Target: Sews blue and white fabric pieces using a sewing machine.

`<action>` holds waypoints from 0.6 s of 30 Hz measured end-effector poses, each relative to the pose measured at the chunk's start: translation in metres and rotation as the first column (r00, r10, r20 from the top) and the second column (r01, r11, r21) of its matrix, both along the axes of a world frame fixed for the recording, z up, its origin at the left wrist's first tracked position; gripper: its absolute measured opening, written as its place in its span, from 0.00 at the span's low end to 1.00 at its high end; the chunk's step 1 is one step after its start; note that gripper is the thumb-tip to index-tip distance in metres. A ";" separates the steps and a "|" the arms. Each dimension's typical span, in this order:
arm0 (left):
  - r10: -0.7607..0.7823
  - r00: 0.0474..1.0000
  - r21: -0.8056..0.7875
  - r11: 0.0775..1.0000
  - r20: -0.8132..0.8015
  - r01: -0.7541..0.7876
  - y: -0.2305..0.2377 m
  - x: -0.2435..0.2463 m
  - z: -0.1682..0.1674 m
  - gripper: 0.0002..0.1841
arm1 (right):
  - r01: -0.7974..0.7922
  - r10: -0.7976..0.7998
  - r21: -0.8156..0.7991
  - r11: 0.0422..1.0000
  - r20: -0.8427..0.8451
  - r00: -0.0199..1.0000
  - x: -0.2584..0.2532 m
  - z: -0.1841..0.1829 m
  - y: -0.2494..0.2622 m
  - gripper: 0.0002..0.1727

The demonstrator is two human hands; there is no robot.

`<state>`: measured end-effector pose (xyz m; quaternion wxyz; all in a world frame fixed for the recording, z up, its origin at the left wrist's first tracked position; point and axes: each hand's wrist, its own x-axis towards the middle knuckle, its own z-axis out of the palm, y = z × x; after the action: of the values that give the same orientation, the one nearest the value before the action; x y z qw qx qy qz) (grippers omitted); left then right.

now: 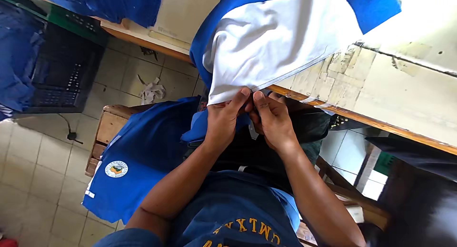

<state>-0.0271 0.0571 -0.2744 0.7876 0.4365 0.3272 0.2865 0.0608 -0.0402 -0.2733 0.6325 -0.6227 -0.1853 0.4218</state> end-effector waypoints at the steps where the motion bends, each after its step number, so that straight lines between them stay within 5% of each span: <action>1: 0.000 1.000 0.000 1.000 -0.001 0.000 0.001 0.000 0.000 0.08 | -0.001 0.001 0.003 1.000 0.000 1.000 0.000 0.000 0.000 0.24; 18: -0.018 1.000 0.056 0.998 -0.012 0.019 0.003 -0.001 0.001 0.08 | -0.056 0.061 -0.068 0.996 0.076 0.995 0.005 0.008 -0.004 0.26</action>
<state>-0.0285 0.0598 -0.2739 0.7757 0.4632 0.3194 0.2859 0.0659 -0.0445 -0.2655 0.5914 -0.6534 -0.2138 0.4215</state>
